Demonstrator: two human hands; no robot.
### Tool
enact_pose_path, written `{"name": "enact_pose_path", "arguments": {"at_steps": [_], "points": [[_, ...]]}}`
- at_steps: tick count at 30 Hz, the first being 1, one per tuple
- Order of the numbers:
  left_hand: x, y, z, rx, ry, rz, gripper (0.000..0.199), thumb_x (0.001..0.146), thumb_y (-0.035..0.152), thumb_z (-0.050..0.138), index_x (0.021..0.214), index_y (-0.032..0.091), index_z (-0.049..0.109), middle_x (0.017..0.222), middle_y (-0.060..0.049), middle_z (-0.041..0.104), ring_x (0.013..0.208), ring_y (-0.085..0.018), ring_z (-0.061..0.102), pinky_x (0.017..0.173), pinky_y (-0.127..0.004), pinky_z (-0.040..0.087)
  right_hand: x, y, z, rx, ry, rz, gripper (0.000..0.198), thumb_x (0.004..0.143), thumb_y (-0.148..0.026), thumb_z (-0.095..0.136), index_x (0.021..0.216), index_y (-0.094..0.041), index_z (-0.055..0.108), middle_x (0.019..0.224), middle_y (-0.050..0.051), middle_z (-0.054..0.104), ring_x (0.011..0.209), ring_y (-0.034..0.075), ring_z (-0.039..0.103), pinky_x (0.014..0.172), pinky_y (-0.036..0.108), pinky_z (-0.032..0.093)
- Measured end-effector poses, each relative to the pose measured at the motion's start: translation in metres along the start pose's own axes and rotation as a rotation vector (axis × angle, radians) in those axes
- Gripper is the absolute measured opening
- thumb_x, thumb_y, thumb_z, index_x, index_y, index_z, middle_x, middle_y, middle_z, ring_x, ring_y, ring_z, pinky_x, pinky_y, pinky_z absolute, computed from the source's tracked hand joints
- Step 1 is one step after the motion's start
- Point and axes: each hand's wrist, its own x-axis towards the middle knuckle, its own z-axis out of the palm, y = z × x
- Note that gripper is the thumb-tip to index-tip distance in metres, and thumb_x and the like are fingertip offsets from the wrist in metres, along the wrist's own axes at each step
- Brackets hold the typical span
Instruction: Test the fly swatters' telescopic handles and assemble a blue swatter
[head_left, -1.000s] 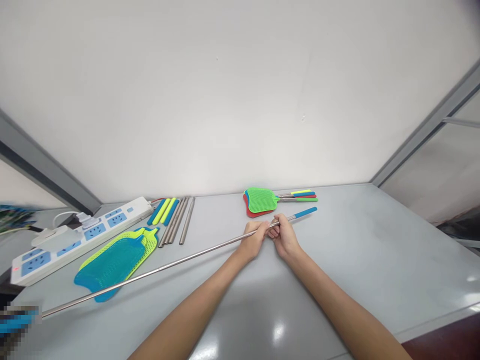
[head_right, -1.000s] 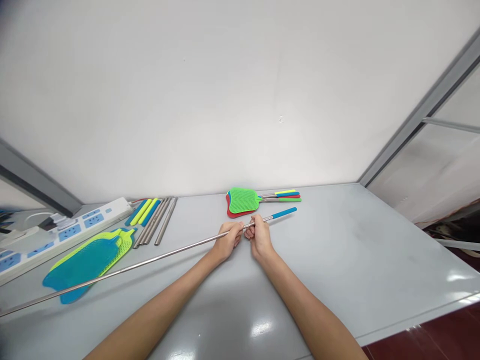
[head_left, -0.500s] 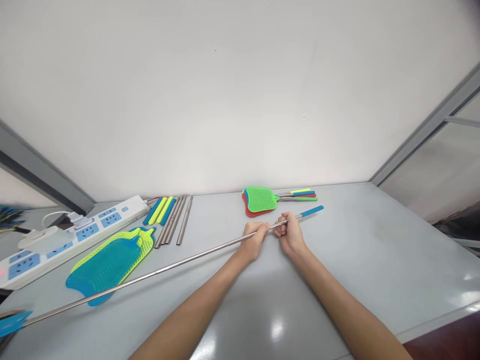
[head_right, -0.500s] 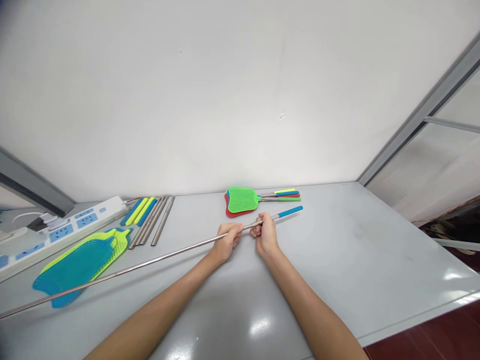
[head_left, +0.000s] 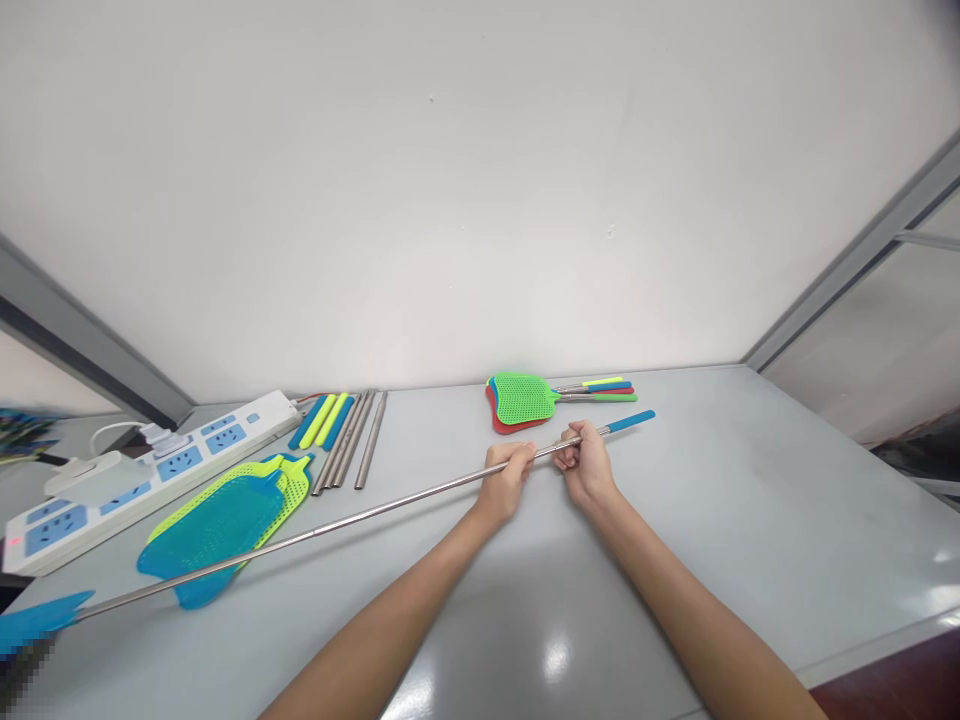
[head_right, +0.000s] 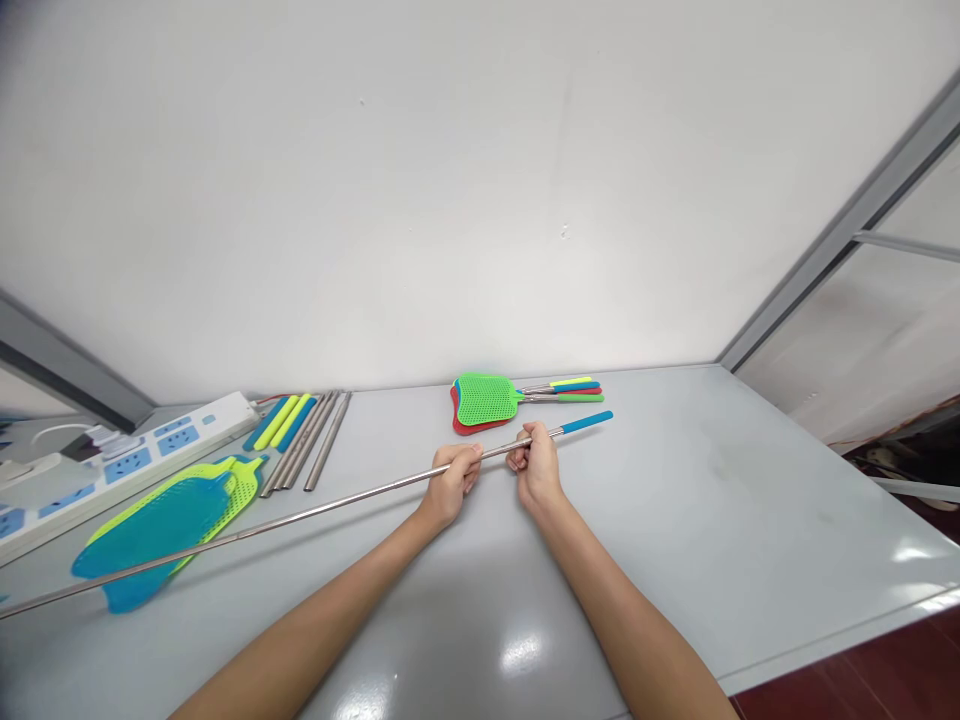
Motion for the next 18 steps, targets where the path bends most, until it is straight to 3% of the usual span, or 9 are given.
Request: {"name": "enact_pose_path", "arguments": {"at_steps": [18], "points": [[-0.001,0.002,-0.002,-0.07,0.056,0.005,0.039,0.073,0.034,0.041,0.041,0.018,0.024,0.038,0.005,0.022,0.037,-0.006,0.023,0.04,-0.024,0.017,0.013,-0.014,-0.01,-0.005,0.023,-0.005,0.031,0.068,-0.018,0.039,0.042,-0.019,0.024,0.027,-0.007,0.028,0.026,0.005,0.021,0.03,0.021,0.018]]}}
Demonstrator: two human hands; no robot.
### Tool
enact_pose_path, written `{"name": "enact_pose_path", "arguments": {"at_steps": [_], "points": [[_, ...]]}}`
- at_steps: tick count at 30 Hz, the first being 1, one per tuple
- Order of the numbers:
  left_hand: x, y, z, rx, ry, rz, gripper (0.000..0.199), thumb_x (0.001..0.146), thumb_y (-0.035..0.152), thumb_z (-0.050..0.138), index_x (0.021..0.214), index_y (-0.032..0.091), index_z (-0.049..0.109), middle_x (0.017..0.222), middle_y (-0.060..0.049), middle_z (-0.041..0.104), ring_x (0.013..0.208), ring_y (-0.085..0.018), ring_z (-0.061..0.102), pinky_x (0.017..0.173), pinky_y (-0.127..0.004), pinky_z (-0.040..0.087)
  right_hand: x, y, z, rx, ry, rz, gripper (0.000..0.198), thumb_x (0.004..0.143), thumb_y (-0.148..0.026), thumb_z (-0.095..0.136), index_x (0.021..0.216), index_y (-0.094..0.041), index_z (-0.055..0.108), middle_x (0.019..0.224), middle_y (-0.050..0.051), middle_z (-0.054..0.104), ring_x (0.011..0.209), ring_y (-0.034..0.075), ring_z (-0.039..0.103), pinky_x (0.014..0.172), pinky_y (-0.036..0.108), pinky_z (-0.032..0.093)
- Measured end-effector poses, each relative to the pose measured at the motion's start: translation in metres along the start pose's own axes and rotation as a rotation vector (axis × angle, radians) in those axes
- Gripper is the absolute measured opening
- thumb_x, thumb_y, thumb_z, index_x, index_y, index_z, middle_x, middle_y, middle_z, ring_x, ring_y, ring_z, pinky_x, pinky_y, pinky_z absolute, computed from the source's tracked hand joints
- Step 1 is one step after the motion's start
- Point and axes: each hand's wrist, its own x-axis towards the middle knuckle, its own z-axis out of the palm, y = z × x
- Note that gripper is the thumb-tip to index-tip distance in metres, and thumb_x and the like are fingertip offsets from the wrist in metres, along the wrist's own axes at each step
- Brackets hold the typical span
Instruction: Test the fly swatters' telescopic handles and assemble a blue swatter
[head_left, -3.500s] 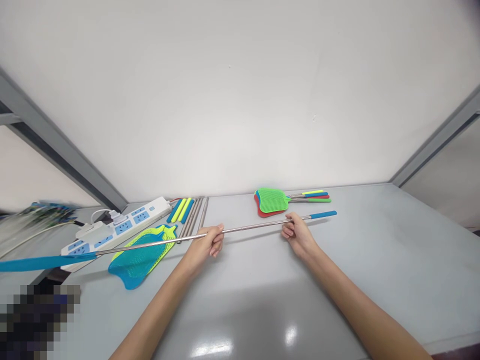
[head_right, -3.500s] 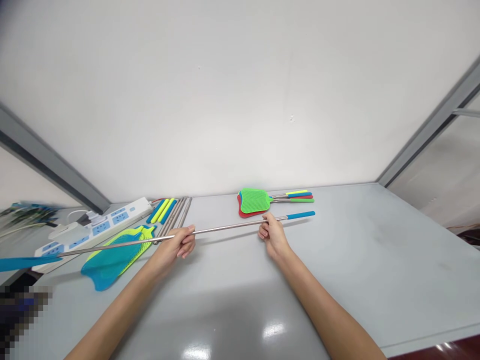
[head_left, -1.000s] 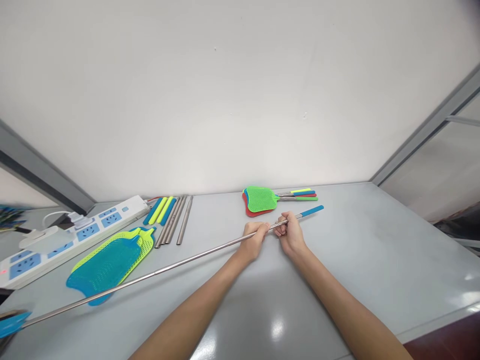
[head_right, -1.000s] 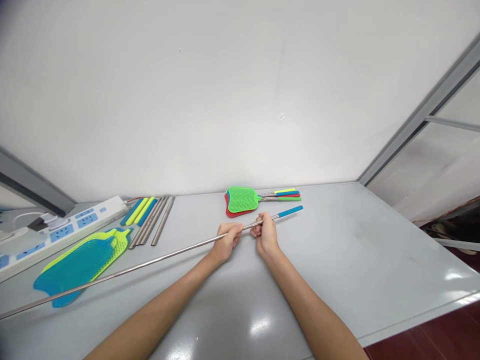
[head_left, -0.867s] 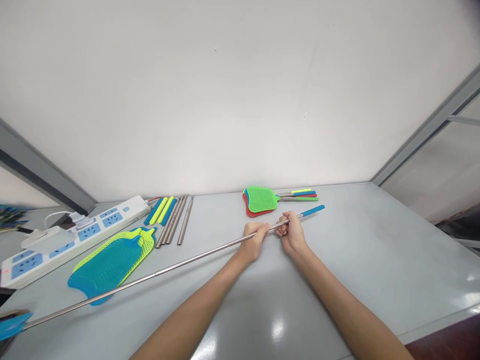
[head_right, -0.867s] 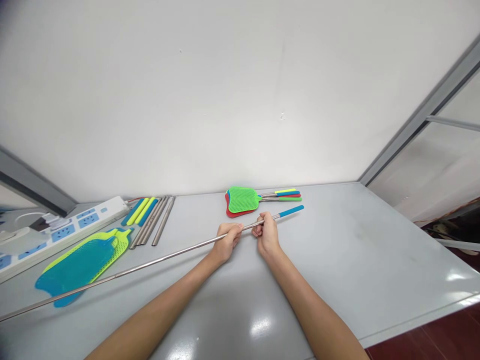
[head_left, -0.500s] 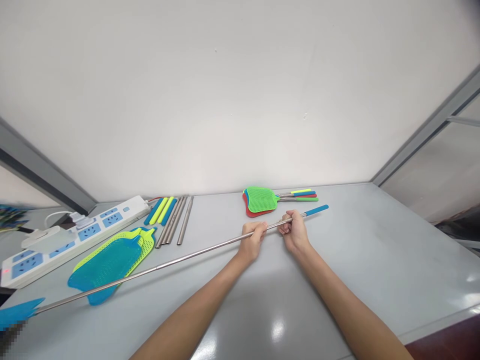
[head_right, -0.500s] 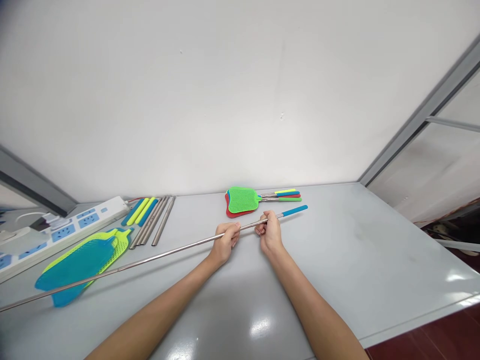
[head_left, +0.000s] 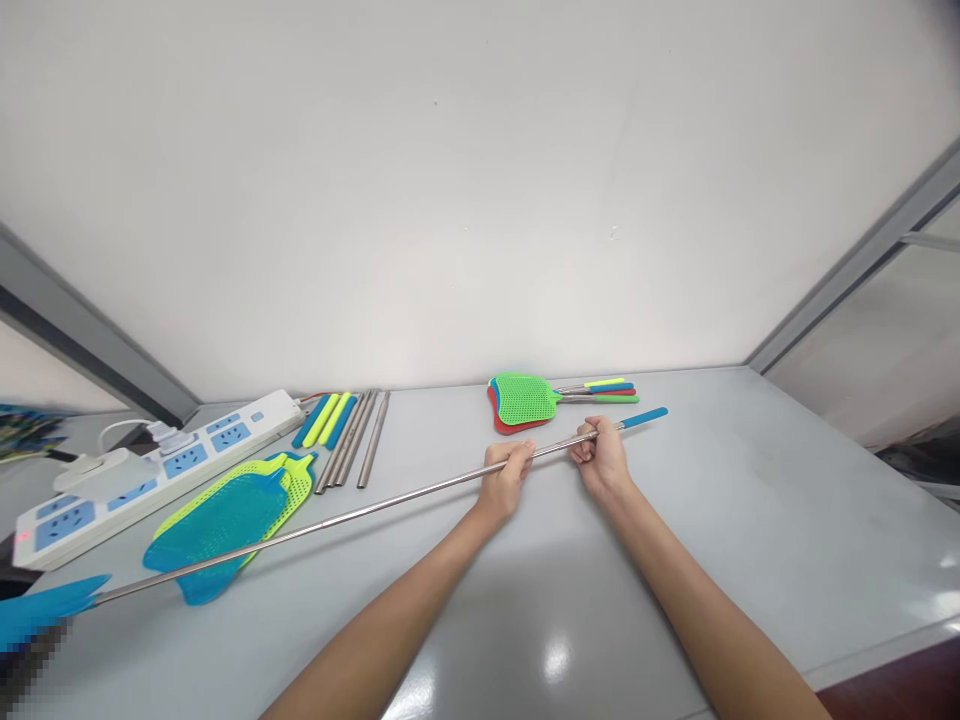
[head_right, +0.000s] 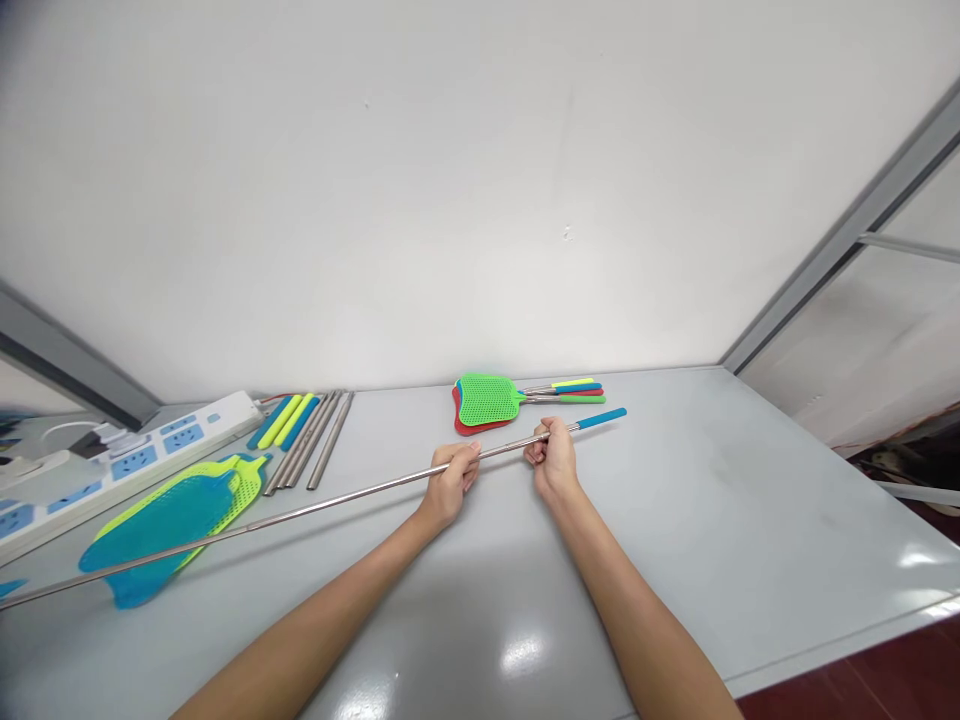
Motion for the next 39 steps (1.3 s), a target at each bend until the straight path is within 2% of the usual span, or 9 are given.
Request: {"name": "enact_pose_path", "arguments": {"at_steps": [8,15,24,34,39], "points": [[0.001,0.0,-0.002,-0.045,0.069,0.002,0.039,0.072,0.033,0.041,0.042,0.019,0.02,0.038,0.006,0.017,0.036,-0.006,0.021,0.039,-0.024,0.016,0.0,-0.001,-0.001,0.014,0.013,-0.017,0.03,0.068,-0.016,0.038,0.041,-0.019,0.026,0.028,-0.007,0.027,0.026,0.005,0.02,0.03,0.021,0.017],[0.005,-0.003,-0.009,-0.084,0.132,0.0,0.04,0.071,0.034,0.044,0.043,0.019,0.019,0.041,0.006,0.015,0.036,-0.005,0.019,0.037,-0.022,0.014,-0.003,-0.001,-0.002,0.049,0.052,-0.069,0.031,0.069,-0.017,0.037,0.041,-0.019,0.024,0.029,-0.007,0.027,0.027,0.005,0.022,0.032,0.021,0.021],[0.009,0.001,-0.01,-0.186,0.267,0.021,0.04,0.07,0.033,0.047,0.041,0.018,0.024,0.037,0.007,0.016,0.032,-0.005,0.021,0.034,-0.021,0.014,-0.012,0.002,0.006,0.065,0.04,0.025,0.03,0.069,-0.021,0.041,0.043,-0.019,0.026,0.032,-0.008,0.027,0.029,0.005,0.023,0.033,0.021,0.022],[0.007,-0.003,-0.013,-0.204,0.273,0.062,0.04,0.069,0.027,0.048,0.038,0.017,0.026,0.035,0.007,0.02,0.031,-0.005,0.023,0.035,-0.021,0.016,-0.013,0.005,0.007,0.017,-0.007,0.038,0.028,0.069,-0.023,0.043,0.045,-0.018,0.03,0.034,-0.008,0.029,0.031,0.005,0.025,0.034,0.02,0.022],[0.01,-0.003,-0.014,-0.215,0.264,0.045,0.038,0.068,0.026,0.044,0.037,0.018,0.024,0.034,0.007,0.018,0.03,-0.005,0.021,0.034,-0.021,0.016,-0.019,0.009,0.01,-0.032,-0.086,0.067,0.03,0.069,-0.027,0.047,0.044,-0.018,0.032,0.037,-0.008,0.029,0.033,0.005,0.028,0.035,0.02,0.023]]}}
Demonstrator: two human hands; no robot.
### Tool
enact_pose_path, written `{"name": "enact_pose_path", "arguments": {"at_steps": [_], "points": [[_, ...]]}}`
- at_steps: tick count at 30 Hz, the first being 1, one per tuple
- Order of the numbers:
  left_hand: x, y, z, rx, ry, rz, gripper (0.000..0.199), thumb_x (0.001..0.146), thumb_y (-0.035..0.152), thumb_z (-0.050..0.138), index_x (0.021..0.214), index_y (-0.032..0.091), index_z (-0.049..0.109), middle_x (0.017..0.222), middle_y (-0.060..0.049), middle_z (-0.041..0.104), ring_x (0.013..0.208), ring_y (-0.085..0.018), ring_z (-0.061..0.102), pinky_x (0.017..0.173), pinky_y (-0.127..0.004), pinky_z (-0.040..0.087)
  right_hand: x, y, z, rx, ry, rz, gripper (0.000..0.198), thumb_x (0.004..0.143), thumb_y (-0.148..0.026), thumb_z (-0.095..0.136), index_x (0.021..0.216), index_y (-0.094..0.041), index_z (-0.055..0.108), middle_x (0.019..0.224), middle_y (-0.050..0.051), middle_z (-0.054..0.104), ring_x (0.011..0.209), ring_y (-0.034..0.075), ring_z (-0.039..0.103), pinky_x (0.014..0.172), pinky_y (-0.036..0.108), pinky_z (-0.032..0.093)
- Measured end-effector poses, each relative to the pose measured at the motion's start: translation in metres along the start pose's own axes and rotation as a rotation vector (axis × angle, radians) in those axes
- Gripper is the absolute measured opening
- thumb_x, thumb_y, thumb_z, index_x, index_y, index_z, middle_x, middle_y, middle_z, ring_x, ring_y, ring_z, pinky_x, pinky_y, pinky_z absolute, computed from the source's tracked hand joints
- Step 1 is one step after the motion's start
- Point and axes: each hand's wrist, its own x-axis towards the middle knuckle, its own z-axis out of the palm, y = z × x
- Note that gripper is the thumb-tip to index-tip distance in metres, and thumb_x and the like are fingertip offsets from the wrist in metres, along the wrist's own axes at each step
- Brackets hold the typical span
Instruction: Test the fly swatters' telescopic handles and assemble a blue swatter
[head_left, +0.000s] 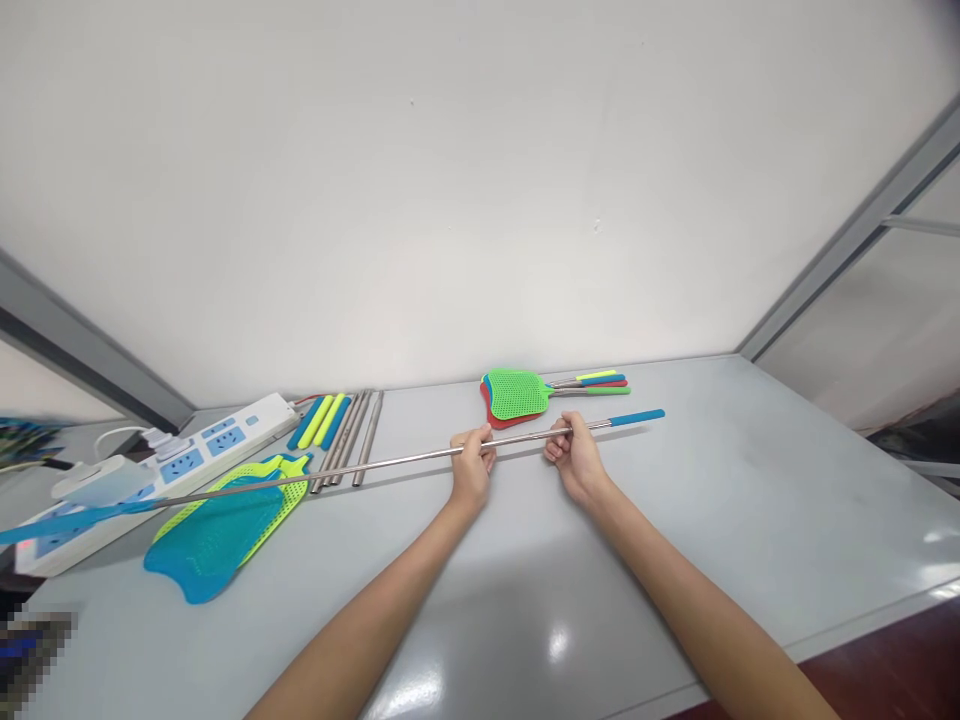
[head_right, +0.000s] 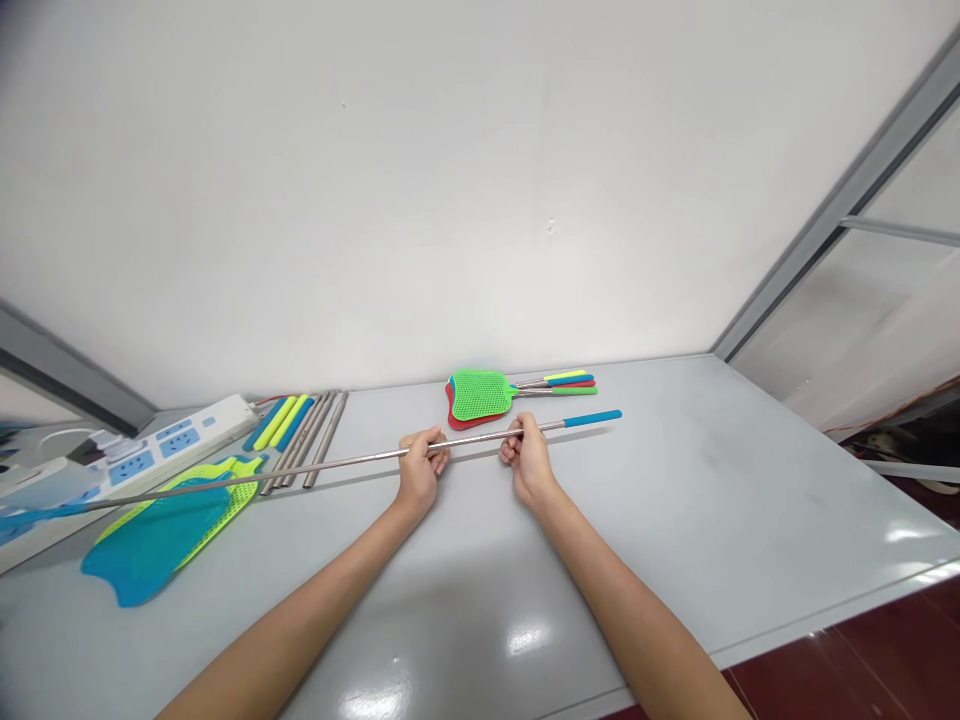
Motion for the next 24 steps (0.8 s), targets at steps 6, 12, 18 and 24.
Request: {"name": "enact_pose_path", "arguments": {"at_steps": [6,12,18,24], "points": [[-0.001,0.001,0.001,0.017,-0.026,-0.031,0.037,0.068,0.026,0.044,0.037,0.019,0.025,0.033,0.007,0.018,0.03,-0.005,0.021,0.034,-0.021,0.016,-0.003,0.004,0.002,-0.081,-0.096,0.065,0.023,0.068,-0.031,0.051,0.051,-0.017,0.044,0.04,-0.008,0.033,0.034,0.005,0.03,0.037,0.021,0.025],[-0.006,0.003,0.001,0.042,-0.075,-0.059,0.038,0.068,0.026,0.045,0.036,0.017,0.027,0.032,0.007,0.021,0.031,-0.005,0.021,0.035,-0.021,0.014,-0.011,0.005,0.005,-0.116,-0.352,0.217,0.018,0.071,-0.035,0.052,0.069,-0.018,0.055,0.047,-0.006,0.041,0.039,0.006,0.036,0.042,0.021,0.028],[-0.012,0.006,0.002,0.049,-0.171,-0.115,0.031,0.068,0.028,0.046,0.04,0.015,0.041,0.034,0.005,0.033,0.032,-0.005,0.029,0.034,-0.02,0.019,-0.02,0.006,0.009,-0.132,-0.506,0.356,0.024,0.076,-0.036,0.049,0.073,-0.015,0.058,0.059,0.0,0.053,0.048,0.007,0.044,0.045,0.02,0.031],[-0.008,0.002,0.001,0.054,-0.203,-0.182,0.031,0.07,0.035,0.047,0.048,0.014,0.048,0.038,0.004,0.041,0.032,-0.006,0.036,0.033,-0.018,0.024,-0.027,0.012,0.014,-0.041,-0.54,0.37,0.007,0.07,-0.023,0.061,0.074,-0.019,0.057,0.062,-0.003,0.049,0.054,0.006,0.044,0.05,0.019,0.034]]}}
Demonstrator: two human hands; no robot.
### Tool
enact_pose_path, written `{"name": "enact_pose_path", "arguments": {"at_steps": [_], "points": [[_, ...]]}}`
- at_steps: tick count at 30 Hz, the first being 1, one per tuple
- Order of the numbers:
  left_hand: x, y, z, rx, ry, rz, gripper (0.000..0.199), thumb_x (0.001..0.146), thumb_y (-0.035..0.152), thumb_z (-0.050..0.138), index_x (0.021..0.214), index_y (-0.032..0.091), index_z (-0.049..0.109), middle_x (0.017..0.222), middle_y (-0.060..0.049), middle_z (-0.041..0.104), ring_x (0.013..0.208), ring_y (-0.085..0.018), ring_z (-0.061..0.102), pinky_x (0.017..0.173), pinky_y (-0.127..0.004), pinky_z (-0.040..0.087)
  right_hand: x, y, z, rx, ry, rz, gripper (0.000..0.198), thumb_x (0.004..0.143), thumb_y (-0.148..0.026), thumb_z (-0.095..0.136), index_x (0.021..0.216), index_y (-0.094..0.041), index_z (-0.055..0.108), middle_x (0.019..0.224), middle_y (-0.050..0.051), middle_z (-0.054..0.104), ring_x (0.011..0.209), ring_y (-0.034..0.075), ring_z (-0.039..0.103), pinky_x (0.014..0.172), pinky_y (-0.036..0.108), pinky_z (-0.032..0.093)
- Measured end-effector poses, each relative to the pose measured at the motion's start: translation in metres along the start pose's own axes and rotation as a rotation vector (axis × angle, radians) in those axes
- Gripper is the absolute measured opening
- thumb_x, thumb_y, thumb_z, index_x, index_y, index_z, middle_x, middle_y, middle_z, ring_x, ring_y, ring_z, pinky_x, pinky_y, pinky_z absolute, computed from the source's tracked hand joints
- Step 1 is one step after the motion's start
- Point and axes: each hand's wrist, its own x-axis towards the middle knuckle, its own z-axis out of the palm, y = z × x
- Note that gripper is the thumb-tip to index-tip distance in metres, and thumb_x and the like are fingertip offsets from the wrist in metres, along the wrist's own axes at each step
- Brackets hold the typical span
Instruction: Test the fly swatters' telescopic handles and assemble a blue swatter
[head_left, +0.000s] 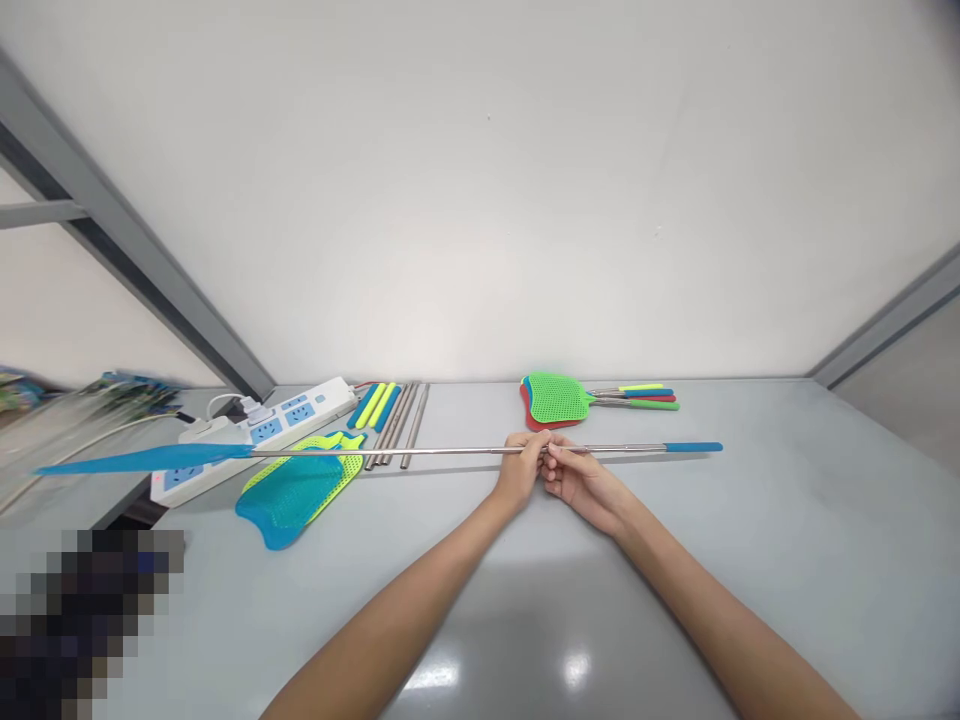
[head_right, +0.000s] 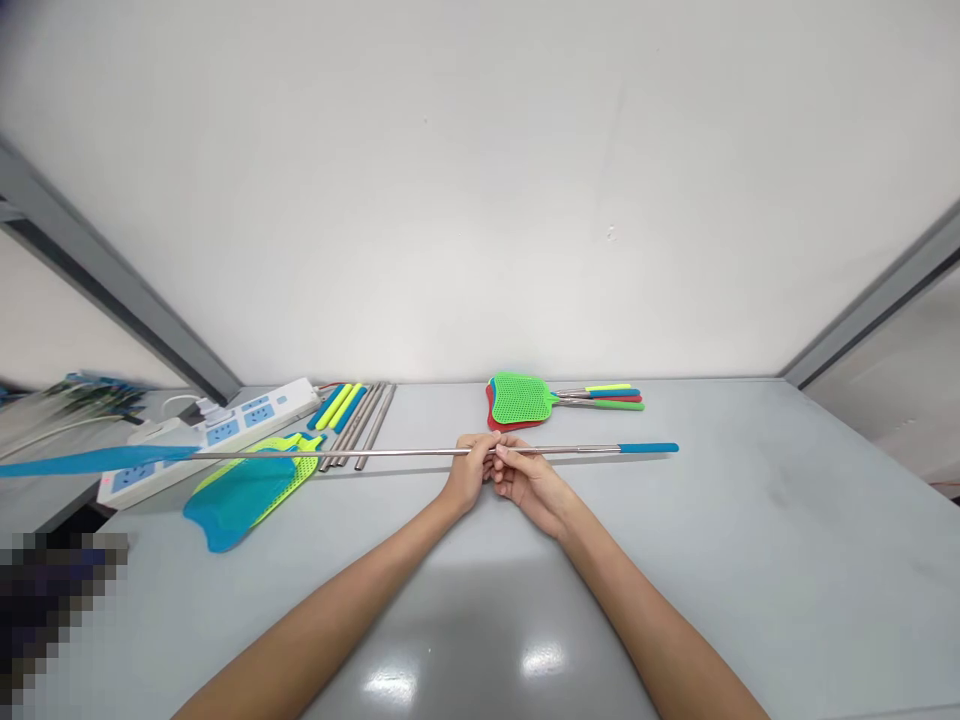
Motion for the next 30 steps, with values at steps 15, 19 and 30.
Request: {"name": "enact_pose_path", "arguments": {"at_steps": [15,19,30], "points": [[0.0,-0.002,0.002,0.083,-0.023,0.103,0.034,0.073,0.04,0.046,0.051,0.013,0.048,0.046,0.003,0.041,0.04,-0.006,0.035,0.036,-0.018,0.029,0.006,0.01,0.002,0.031,0.082,-0.234,0.021,0.072,-0.035,0.056,0.061,-0.017,0.057,0.058,-0.001,0.05,0.056,0.011,0.048,0.059,0.025,0.041],[-0.001,0.0,0.002,0.092,-0.022,0.111,0.029,0.072,0.037,0.048,0.056,0.013,0.052,0.049,0.003,0.045,0.043,-0.006,0.038,0.038,-0.018,0.028,0.008,0.011,0.001,0.129,0.09,-0.229,0.013,0.073,-0.028,0.055,0.065,-0.017,0.057,0.058,-0.002,0.049,0.057,0.01,0.048,0.06,0.025,0.042],[0.0,0.0,-0.003,0.028,0.143,0.191,0.037,0.072,0.037,0.047,0.044,0.016,0.036,0.036,0.007,0.028,0.033,-0.005,0.026,0.035,-0.02,0.019,0.006,-0.003,-0.009,0.197,0.233,-0.439,0.013,0.074,-0.029,0.051,0.065,-0.02,0.051,0.056,-0.003,0.045,0.052,0.011,0.047,0.057,0.026,0.042]]}}
